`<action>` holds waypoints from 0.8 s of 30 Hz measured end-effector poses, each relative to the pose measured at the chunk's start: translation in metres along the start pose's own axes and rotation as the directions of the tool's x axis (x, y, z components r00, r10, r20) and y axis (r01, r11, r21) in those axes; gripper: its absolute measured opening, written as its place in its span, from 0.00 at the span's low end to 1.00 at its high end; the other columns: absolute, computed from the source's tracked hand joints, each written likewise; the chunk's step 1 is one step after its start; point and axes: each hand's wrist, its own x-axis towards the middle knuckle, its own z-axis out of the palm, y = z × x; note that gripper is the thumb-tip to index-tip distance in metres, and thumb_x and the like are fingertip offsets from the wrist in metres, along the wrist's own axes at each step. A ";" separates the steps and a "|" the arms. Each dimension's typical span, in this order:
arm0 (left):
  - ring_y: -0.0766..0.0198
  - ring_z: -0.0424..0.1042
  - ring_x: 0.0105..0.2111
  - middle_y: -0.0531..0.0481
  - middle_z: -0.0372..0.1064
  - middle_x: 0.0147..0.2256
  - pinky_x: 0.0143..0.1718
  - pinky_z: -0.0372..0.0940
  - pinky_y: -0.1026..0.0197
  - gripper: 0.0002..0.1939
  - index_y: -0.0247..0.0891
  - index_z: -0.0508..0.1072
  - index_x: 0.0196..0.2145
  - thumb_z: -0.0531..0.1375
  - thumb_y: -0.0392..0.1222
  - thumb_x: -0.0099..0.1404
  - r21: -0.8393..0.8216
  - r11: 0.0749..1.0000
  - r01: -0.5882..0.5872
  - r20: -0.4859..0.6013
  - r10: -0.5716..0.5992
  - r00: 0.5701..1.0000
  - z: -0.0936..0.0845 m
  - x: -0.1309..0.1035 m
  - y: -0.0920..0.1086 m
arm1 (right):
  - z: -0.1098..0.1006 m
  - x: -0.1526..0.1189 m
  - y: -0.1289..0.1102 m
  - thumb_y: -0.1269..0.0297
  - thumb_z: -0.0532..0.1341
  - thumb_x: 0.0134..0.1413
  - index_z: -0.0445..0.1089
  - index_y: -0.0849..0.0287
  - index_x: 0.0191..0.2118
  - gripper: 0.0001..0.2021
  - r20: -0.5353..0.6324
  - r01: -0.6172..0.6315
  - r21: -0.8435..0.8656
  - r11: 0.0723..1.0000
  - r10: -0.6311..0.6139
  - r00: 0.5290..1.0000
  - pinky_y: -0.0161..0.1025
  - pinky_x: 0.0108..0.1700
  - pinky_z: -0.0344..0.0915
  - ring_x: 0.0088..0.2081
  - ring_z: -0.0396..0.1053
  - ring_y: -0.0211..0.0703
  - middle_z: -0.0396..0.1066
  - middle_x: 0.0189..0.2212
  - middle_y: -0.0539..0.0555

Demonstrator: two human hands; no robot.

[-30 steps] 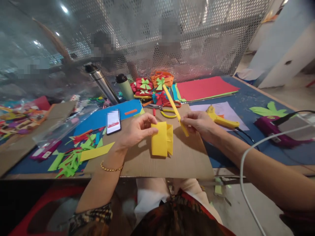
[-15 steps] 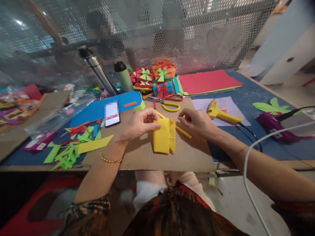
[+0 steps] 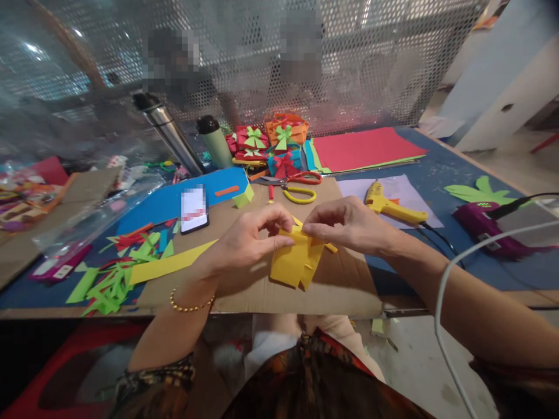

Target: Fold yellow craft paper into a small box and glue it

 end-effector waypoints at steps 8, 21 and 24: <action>0.60 0.71 0.37 0.48 0.75 0.37 0.41 0.65 0.58 0.05 0.40 0.73 0.33 0.61 0.43 0.63 0.200 0.978 -0.065 0.192 0.026 0.981 -0.003 0.016 0.022 | -0.011 -0.012 -0.009 0.55 0.64 0.54 0.70 0.57 0.20 0.17 0.050 0.035 -0.084 0.996 -0.031 0.998 0.35 0.21 0.46 0.20 0.54 0.32 0.62 0.16 0.47; 0.60 0.71 0.34 0.51 0.74 0.32 0.38 0.61 0.60 0.03 0.41 0.75 0.30 0.64 0.39 0.62 0.336 0.939 -0.073 0.230 -0.006 0.973 -0.001 0.023 0.030 | -0.009 -0.019 -0.013 0.62 0.61 0.58 0.74 0.58 0.25 0.12 -0.012 0.108 -0.197 0.975 -0.112 0.994 0.34 0.24 0.51 0.21 0.57 0.32 0.66 0.18 0.46; 0.61 0.71 0.33 0.51 0.74 0.32 0.37 0.62 0.60 0.03 0.41 0.75 0.31 0.64 0.40 0.63 0.294 0.952 -0.080 0.191 0.024 0.981 -0.001 0.019 0.025 | -0.015 -0.021 -0.011 0.59 0.60 0.61 0.75 0.57 0.27 0.14 -0.046 0.125 -0.226 0.966 -0.139 0.989 0.35 0.25 0.52 0.22 0.59 0.33 0.68 0.19 0.47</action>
